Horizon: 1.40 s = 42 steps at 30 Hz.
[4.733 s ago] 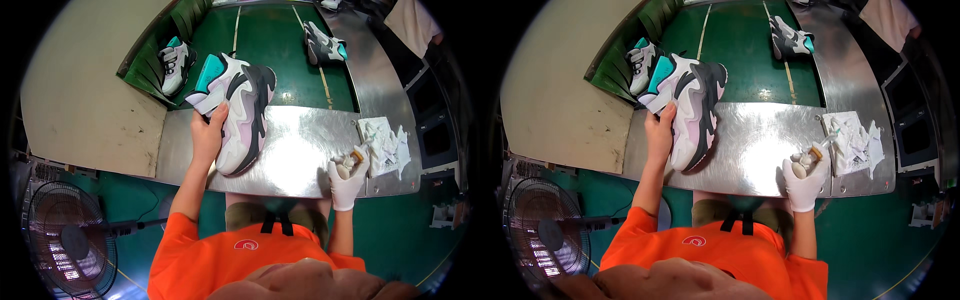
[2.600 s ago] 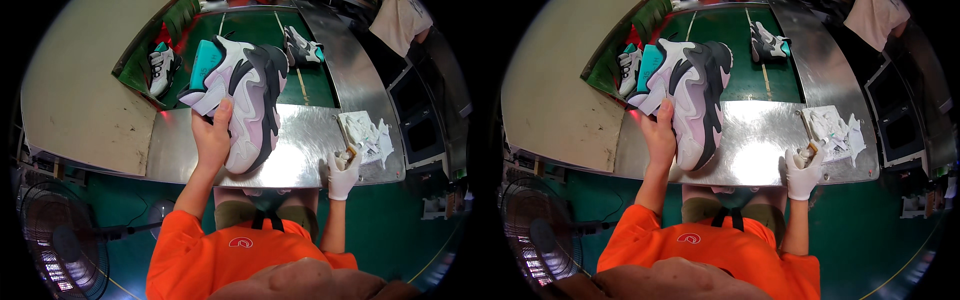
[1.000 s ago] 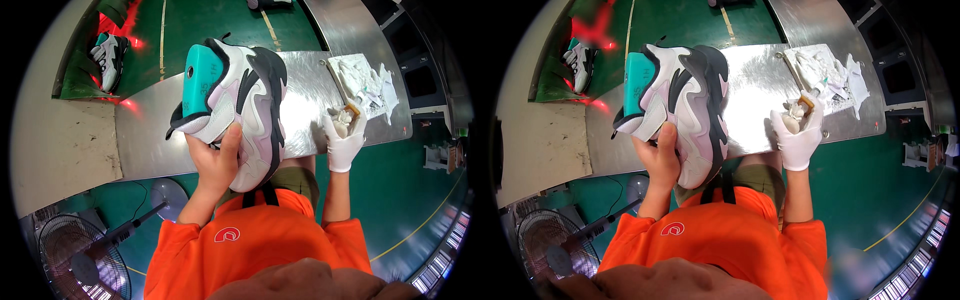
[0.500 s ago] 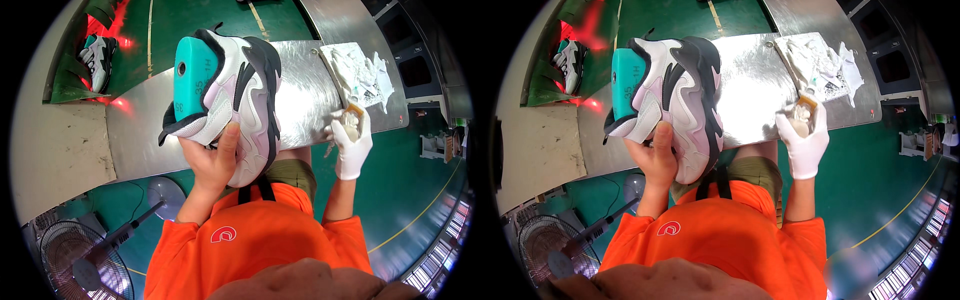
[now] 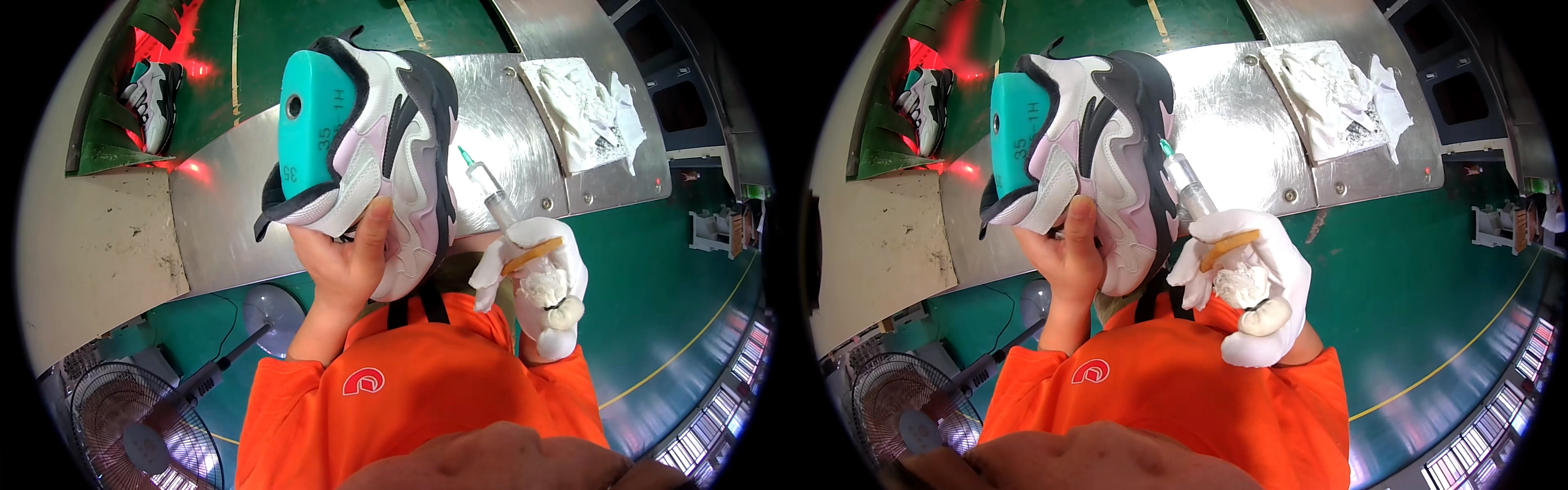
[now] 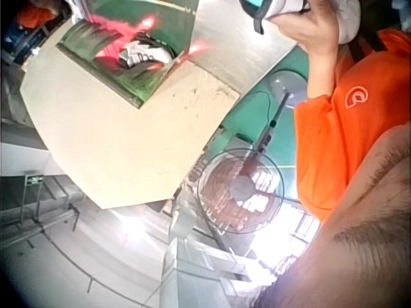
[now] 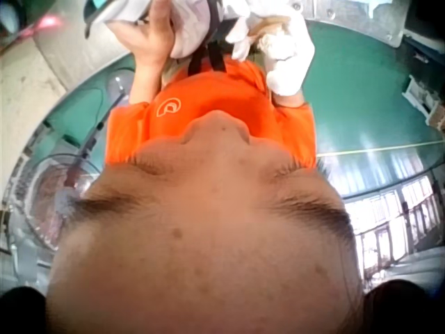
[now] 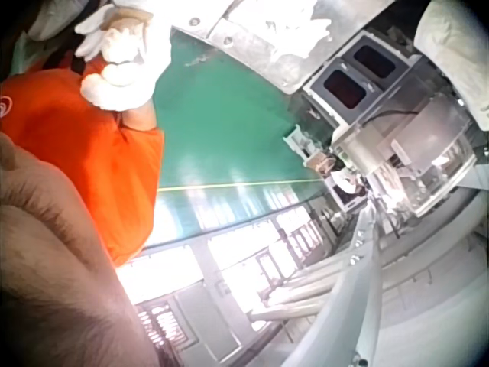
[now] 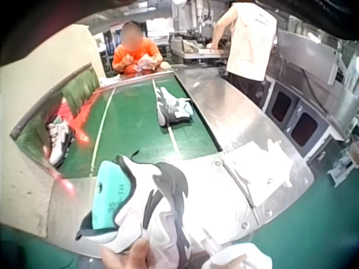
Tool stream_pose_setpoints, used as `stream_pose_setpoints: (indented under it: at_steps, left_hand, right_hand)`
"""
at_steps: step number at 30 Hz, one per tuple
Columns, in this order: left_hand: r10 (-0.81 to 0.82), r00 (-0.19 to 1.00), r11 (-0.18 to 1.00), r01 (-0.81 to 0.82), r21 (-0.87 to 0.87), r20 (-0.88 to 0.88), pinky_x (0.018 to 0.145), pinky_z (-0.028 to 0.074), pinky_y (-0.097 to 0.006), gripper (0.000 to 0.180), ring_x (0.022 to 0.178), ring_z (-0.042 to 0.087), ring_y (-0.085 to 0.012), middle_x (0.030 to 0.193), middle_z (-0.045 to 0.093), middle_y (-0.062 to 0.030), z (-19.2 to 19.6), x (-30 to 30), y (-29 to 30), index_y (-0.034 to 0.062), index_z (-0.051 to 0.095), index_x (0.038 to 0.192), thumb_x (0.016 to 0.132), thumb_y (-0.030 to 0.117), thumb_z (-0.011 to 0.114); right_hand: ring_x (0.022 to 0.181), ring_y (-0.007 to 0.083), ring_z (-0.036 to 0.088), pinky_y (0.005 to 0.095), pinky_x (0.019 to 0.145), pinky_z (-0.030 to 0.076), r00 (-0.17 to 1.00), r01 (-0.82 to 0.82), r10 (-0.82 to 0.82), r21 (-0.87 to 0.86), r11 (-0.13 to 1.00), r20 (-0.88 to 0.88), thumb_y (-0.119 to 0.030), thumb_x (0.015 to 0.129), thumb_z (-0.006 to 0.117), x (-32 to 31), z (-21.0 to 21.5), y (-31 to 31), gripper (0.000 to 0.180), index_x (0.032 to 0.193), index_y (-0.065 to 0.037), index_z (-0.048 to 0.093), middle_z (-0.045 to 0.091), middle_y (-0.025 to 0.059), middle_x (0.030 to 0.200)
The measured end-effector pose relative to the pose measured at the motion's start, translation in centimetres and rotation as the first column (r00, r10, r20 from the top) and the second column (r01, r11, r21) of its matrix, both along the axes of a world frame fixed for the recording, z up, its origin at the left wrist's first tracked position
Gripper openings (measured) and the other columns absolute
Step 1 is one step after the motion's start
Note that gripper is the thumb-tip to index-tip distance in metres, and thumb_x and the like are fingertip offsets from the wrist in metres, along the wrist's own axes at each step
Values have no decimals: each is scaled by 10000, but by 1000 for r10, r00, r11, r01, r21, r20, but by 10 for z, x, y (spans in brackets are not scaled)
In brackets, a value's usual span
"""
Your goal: The person injects a liquid substance into the side seams of white and teal sneakers using a syringe. They handle the shoes one at a time, rotating them to access different areas, and wipe the injection sites with a cloth. The process is repeated for multiple shoes on a metal workbench.
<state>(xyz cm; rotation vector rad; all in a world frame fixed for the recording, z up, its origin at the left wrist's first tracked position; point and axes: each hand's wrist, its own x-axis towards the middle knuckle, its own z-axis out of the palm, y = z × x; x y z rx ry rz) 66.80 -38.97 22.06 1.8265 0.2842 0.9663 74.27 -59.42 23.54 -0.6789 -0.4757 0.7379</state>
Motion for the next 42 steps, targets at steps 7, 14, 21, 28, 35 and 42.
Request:
stream_pose_setpoints:
  at_steps: [7, 14, 21, 28, 35, 42]
  left_hand:
    - [-16, 996, 992, 5, -129, -87, 662, 453, -267, 429, 753, 592, -148, 962, 633, -103, -1, -7, -2, -32, 503, 1156, 880, 223, 711]
    - [-79, 996, 988, 74, -136, -34, 431, 373, -212, 376, 473, 511, -78, 812, 593, -68, 3, -3, -5, -10, 446, 1138, 920, 208, 661]
    - [-74, 997, 956, 64, -287, -22, 500, 445, -235, 404, 549, 584, -107, 821, 631, -82, 8, -4, -8, -36, 485, 1107, 869, 180, 729]
    - [-33, 999, 985, 28, -167, -28, 592, 474, -242, 471, 677, 613, -123, 917, 633, -96, 5, -3, -4, -42, 474, 1155, 859, 206, 743]
    - [-3, 1000, 997, 3, -81, -3, 754, 475, -253, 486, 878, 597, -142, 1083, 618, -119, -2, 1, -2, -48, 473, 1219, 880, 208, 709]
    - [-9, 994, 994, -3, -113, -107, 837, 490, -300, 579, 980, 619, -208, 1143, 613, -164, -3, -5, 0, -59, 439, 1254, 841, 202, 749]
  right_hand:
    - [771, 208, 635, 287, 713, 523, 998, -24, 19, -104, 994, -53, -107, 506, 768, 2, 8, 6, 873, 1274, 128, 426, 623, 249, 986]
    - [765, 201, 629, 282, 711, 519, 997, -26, 18, -114, 993, -73, -104, 492, 755, 2, 7, 7, 874, 1274, 121, 433, 625, 242, 981]
    - [759, 184, 617, 275, 712, 515, 1000, 1, 0, -128, 992, 8, -86, 486, 742, 2, 8, 9, 865, 1273, 111, 442, 630, 222, 965]
    - [755, 166, 605, 265, 707, 501, 999, -35, 40, -210, 977, 19, -41, 483, 733, 3, 13, 6, 843, 1270, 93, 459, 634, 181, 956]
    - [750, 148, 600, 254, 687, 484, 997, -82, 81, -254, 964, -15, -12, 498, 725, 5, 15, 3, 809, 1262, 78, 477, 643, 160, 943]
    - [741, 137, 589, 249, 672, 473, 999, -40, 41, -278, 960, -1, 13, 520, 688, 2, 20, 3, 760, 1252, 70, 492, 645, 141, 930]
